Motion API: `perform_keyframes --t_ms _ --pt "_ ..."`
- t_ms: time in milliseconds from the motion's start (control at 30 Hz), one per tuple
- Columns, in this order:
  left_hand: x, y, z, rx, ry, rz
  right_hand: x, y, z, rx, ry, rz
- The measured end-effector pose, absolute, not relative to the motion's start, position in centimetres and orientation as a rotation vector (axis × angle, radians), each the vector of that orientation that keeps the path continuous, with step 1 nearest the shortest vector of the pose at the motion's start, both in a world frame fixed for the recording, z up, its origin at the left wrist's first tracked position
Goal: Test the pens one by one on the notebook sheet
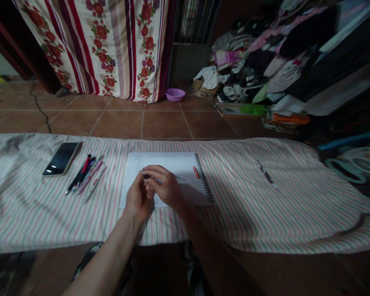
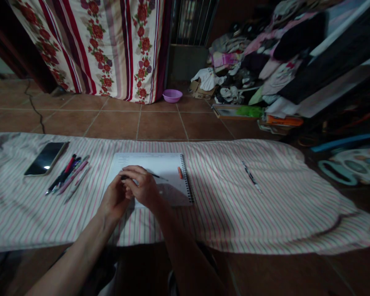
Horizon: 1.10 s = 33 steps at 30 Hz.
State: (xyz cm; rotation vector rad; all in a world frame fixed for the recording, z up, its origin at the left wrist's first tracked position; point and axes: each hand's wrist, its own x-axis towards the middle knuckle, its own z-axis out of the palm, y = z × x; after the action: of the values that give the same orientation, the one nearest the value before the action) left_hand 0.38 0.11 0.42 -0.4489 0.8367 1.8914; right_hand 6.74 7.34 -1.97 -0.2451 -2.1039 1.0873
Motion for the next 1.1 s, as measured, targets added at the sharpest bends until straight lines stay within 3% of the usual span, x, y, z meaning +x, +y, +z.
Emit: perform_keyframes --t_ms 233,667,1100 --pt "0.9 -0.1 0.1 -0.249 0.899 1.911 7.1 7.3 -1.2 -0.268 -2.114 0.882" --pt "1.8 -0.7 -1.3 0.145 1.522 2.014 7.6 7.5 -1.2 -0.188 -2.107 0.705" --pt "1.3 -0.7 -3.1 0.608 2.100 1.782 7.9 7.5 -1.2 -0.186 -2.147 0.693"
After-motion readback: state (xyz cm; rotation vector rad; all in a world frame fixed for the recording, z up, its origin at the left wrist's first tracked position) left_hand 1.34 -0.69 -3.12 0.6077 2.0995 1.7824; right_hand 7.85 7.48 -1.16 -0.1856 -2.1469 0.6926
